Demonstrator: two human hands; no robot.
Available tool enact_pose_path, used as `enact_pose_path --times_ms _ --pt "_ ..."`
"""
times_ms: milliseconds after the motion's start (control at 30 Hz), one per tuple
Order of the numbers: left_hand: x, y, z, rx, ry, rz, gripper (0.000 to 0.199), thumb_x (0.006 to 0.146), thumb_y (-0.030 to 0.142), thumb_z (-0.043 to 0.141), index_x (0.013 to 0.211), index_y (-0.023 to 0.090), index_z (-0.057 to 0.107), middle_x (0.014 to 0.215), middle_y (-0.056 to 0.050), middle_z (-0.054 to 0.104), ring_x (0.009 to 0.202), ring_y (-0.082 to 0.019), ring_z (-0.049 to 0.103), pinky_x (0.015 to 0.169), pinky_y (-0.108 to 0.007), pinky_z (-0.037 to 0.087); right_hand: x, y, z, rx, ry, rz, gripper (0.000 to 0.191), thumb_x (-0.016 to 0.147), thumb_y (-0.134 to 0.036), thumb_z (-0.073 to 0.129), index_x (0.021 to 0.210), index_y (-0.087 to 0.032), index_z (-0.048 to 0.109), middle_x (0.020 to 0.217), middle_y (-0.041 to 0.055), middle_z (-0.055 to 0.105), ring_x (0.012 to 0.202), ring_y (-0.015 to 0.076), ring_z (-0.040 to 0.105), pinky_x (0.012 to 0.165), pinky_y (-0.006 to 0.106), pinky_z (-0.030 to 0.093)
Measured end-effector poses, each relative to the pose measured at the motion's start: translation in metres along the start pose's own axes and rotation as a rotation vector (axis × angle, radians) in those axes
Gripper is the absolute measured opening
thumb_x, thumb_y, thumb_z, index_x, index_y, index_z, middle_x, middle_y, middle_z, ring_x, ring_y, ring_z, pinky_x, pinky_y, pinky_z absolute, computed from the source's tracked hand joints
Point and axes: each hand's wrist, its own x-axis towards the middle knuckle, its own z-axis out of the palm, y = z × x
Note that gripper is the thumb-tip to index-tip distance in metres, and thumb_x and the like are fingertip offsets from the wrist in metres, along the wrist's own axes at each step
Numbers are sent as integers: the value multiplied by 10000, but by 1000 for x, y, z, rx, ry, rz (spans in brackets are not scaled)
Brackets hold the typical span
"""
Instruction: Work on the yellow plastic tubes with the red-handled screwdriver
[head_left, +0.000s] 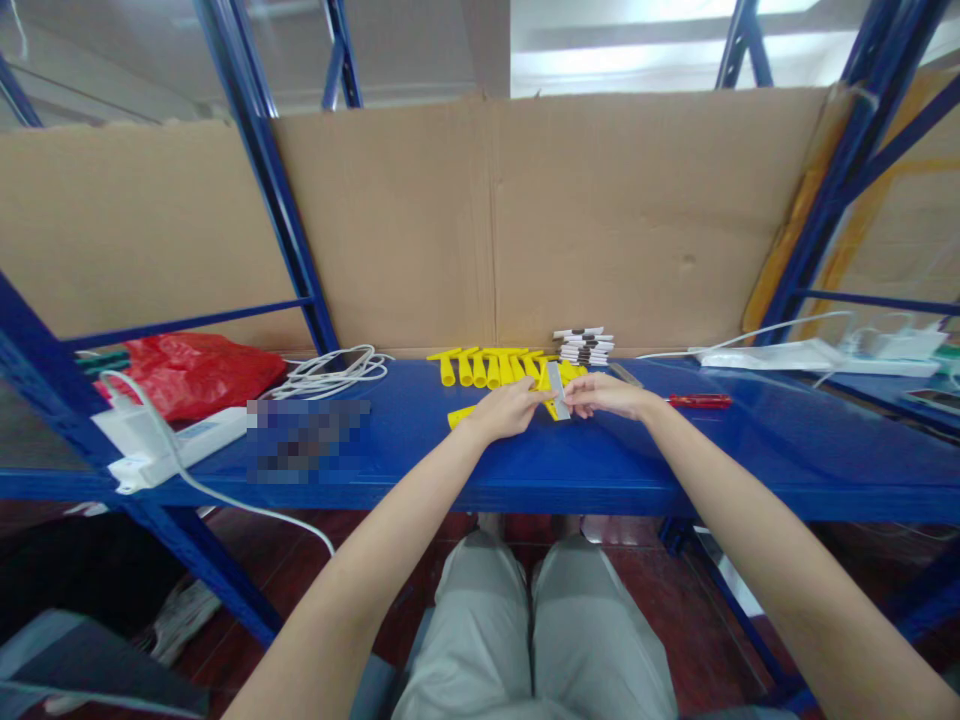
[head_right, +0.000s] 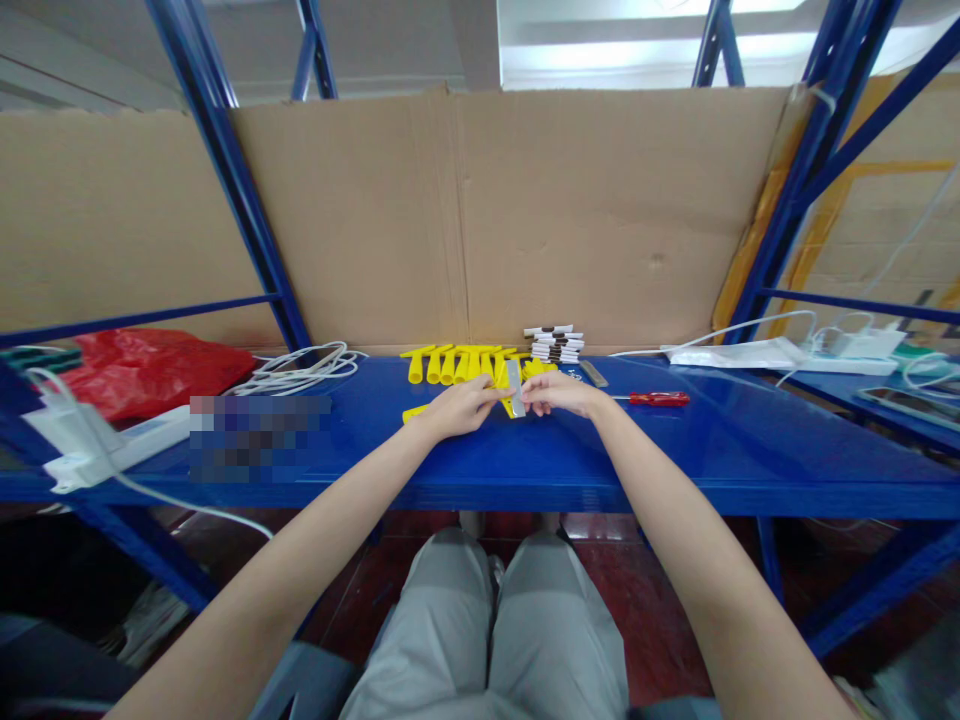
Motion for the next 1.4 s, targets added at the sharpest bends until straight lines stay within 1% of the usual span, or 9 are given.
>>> enact_pose_path --times_ms 233,567,833,933,1000,1067,1133,1233,1400 --pt "0 1 1 12 -17 -26 496 967 149 354 1413 293 514 1088 -87 579 975 -197 617 830 -288 495 5 2 3 -36 -30 -3 173 628 -317 700 649 -172 609 544 -25 551 527 93 465 525 241 341" --pt "0 4 1 39 -26 -22 515 963 135 339 1431 289 490 1129 -94 573 1006 -201 617 857 -290 492 9 9 -1 -99 -94 -60 264 618 -418 662 606 -188 532 520 -35 503 514 92 420 515 242 293" --pt "-1 3 1 38 -43 -55 540 951 117 347 1443 303 471 1182 -98 572 1060 -221 623 882 -309 491 10 10 -3 -194 -105 -87 277 715 -445 615 649 -184 550 544 -21 523 508 104 450 513 233 330" --pt "-2 3 0 29 -54 -69 524 957 138 349 1437 300 483 1191 -101 577 1068 -224 628 884 -308 493 10 12 -8 -286 -10 -66 176 775 -330 561 695 -175 578 621 9 587 521 111 489 525 233 369" --pt "-2 3 -1 18 -72 -73 497 970 167 342 1422 293 506 1189 -103 586 1064 -224 634 889 -307 494 11 14 -13 -398 142 -25 120 796 -232 517 715 -173 582 651 25 614 538 120 518 550 235 397" --pt "-2 3 -1 13 -88 -71 477 978 188 339 1406 286 528 1182 -103 599 1060 -223 640 886 -305 498 12 17 -18 -548 294 6 136 803 -155 484 717 -171 588 657 35 629 583 133 554 593 235 418" --pt "-2 3 -2 16 -97 -60 468 979 196 347 1396 286 539 1175 -100 611 1063 -223 641 879 -302 502 12 20 -22 -702 390 23 172 803 -107 472 715 -171 604 677 43 652 644 147 587 630 229 423" --pt "-2 4 -2 30 -110 -48 457 979 210 364 1390 293 545 1177 -98 629 1064 -231 644 867 -310 509 12 22 -26 -859 444 62 206 810 -78 467 751 -166 643 752 61 700 718 162 623 662 220 425" --pt "-2 4 -3 44 -108 -49 438 974 217 395 1364 310 572 1164 -87 659 1070 -232 648 857 -306 513 12 24 -28 -905 529 152 230 838 -96 494 900 -162 705 958 107 746 891 186 674 745 212 441"
